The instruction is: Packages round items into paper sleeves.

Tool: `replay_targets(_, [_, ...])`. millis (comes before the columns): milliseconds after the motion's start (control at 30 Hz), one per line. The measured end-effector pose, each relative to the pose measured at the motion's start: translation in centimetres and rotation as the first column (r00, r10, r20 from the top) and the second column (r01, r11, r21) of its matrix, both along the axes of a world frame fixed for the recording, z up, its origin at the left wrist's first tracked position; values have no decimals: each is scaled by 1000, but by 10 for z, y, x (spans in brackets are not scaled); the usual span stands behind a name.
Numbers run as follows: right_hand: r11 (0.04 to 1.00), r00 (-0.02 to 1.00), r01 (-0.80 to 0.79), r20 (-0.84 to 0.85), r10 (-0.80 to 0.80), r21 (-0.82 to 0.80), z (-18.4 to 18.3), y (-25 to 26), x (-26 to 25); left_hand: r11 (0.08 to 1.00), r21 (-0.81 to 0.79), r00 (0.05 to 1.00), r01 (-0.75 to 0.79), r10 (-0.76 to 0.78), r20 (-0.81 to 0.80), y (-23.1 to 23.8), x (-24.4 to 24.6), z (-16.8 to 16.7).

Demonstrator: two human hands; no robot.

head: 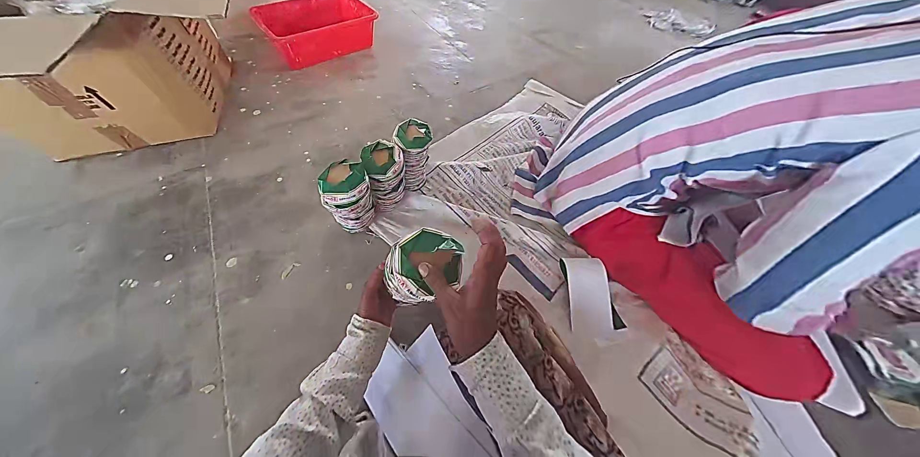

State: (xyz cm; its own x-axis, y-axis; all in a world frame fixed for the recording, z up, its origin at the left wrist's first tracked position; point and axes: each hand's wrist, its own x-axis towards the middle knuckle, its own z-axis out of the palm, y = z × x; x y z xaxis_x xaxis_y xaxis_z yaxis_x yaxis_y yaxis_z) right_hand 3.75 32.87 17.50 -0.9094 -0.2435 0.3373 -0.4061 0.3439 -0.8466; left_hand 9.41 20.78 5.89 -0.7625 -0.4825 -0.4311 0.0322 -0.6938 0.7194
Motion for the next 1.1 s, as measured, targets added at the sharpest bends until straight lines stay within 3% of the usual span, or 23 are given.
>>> replay_targets(67, [994, 900, 7, 434, 41, -107, -3, 1, -22, 999, 39, 1000, 18, -19, 18, 0, -19, -4])
replay_targets(133, [983, 627, 41, 771, 115, -180, -2, 4, -47, 996, 72, 998, 44, -46, 33, 3, -45, -10])
replay_targets(200, [963, 401, 108, 897, 186, -248, -5, 5, -73, 994, 97, 996, 43, -50, 72, 9, -77, -12])
replay_targets(233, [955, 362, 136, 910, 201, -265, -6, 5, -86, 993, 112, 996, 46, -54, 74, 12, -95, -12])
replay_targets(400, [953, 430, 143, 884, 184, -268, -15, 0, -167, 992, 117, 997, 47, -53, 52, 15, -185, -21])
replay_targets(567, [952, 458, 61, 856, 239, -299, -26, -17, -253, 980, 164, 992, -109, 98, 73, 6, -268, -17])
replay_targets(733, [939, 440, -5, 842, 311, -344, -50, -46, -310, 910, 247, 943, -333, 315, 110, -9, -319, -19])
replay_targets(867, [962, 454, -122, 848, 272, -243, -75, -60, -332, 859, 300, 909, -415, 405, 98, -8, -336, -37])
replay_targets(967, [974, 484, -179, 849, 213, -142, -77, -64, -336, 923, 87, 893, -375, 335, 301, -10, -340, -44])
replay_targets(1033, [984, 479, -127, 861, 174, -129, -76, -65, -341, 979, -106, 863, -173, 203, 463, -14, -337, -26])
replay_targets(1100, [986, 469, -66, 867, 165, -151, -81, -66, -345, 984, -162, 857, -75, 146, 494, -15, -333, -19])
